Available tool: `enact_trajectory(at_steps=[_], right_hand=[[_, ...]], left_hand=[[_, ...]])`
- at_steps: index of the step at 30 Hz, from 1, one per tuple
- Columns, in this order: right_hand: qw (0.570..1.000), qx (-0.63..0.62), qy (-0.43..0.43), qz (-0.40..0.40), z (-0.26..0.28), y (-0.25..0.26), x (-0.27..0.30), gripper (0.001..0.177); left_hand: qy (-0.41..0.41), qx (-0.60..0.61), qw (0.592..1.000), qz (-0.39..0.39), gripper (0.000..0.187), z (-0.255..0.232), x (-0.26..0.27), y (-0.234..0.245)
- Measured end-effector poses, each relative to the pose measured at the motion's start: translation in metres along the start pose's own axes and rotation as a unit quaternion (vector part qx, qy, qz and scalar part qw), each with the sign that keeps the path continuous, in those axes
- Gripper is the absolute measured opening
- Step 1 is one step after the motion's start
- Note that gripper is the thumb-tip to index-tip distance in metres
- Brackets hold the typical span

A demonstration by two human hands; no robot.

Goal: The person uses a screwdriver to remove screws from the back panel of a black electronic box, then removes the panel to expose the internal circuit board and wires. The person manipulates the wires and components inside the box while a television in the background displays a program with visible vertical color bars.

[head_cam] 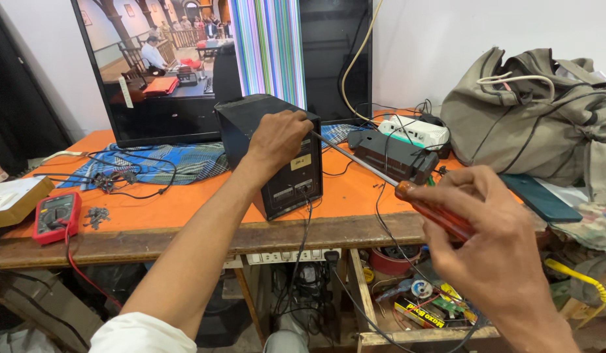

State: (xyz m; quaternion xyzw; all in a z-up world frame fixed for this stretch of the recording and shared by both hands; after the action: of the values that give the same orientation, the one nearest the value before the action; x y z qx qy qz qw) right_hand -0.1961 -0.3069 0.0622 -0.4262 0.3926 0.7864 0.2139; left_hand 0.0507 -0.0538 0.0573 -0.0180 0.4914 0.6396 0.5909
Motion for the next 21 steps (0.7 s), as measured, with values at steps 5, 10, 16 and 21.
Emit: enact_trajectory(at_steps=[5, 10, 16, 21], right_hand=[[0.933, 0.006, -0.338, 0.128, -0.018, -0.01, 0.003, 0.022], [1.0, -0.003, -0.022, -0.011, -0.004, -0.001, 0.003, 0.025], [0.972, 0.015, -0.223, 0.068, -0.019, -0.012, 0.008, 0.029], [0.998, -0.016, -0.062, 0.014, -0.011, -0.009, 0.013, 0.039]], left_hand=[[-0.01, -0.009, 1.0, 0.018, 0.015, 0.001, -0.002, -0.001], [-0.024, -0.015, 0.999, 0.015, 0.013, 0.002, -0.001, -0.003], [-0.023, -0.011, 0.999, 0.023, 0.013, 0.003, -0.002, -0.004], [-0.04, -0.023, 0.999, 0.026, 0.012, 0.004, -0.001, -0.005]])
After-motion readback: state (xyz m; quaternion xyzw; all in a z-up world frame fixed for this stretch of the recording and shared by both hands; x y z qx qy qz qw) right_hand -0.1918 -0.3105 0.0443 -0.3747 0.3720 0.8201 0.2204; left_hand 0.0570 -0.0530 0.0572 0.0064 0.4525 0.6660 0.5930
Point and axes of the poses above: each hand's wrist, its own x-axis away from the middle knuckle, its own y-axis out of the back of the hand, z = x × y, the point moved 3 cm from there along -x, towards the middle knuckle, and after that the axes turned 12 degrees about -y, right-handed, at the moved point
